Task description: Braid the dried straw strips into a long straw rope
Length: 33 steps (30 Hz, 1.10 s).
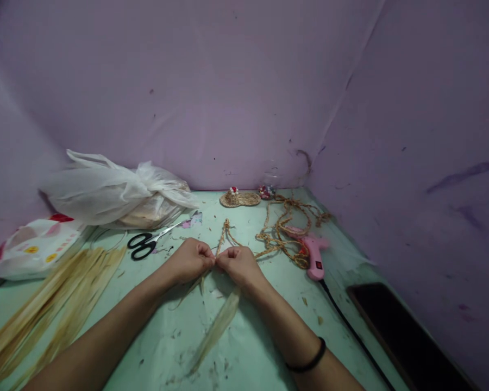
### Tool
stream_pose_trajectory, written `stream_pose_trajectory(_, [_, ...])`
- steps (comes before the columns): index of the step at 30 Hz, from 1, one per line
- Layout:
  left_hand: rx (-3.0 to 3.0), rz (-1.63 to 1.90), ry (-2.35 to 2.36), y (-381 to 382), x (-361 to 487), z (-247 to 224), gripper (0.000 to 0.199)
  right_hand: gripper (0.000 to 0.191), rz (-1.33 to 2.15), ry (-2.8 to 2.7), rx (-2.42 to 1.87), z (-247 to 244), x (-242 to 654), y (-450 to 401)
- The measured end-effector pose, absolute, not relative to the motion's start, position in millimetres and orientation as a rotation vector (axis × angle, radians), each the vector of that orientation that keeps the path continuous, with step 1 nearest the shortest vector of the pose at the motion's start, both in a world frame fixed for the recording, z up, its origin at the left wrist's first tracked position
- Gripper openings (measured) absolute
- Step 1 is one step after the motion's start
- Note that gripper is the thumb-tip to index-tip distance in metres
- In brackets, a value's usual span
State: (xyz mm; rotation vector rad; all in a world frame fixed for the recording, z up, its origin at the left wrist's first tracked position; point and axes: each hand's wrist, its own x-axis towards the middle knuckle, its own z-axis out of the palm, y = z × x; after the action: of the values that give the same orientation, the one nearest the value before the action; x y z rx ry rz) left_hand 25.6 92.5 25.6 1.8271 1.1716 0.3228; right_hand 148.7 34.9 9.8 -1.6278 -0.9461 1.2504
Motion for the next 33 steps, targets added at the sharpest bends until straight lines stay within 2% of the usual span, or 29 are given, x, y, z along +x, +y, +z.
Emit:
stream_pose_trajectory(10, [1.804,0.378,1.15,89,28,25,0.013,0.009,1.233,-0.86,-1.559,9,146,32])
stream_pose_trajectory(17, [1.89,0.251,1.237,92,22,36,0.013,0.007,1.193,-0.898,-1.563,7,146,32])
stream_pose_trajectory(26, [2.38,0.282,1.472,51,31,54,0.024,0.006,1.231,-0.807,-1.425,5,147,33])
stream_pose_trajectory(33, [2.013,0.258,1.371,63,33,46,0.017,0.004,1.249,-0.811,-1.452,7,148,32])
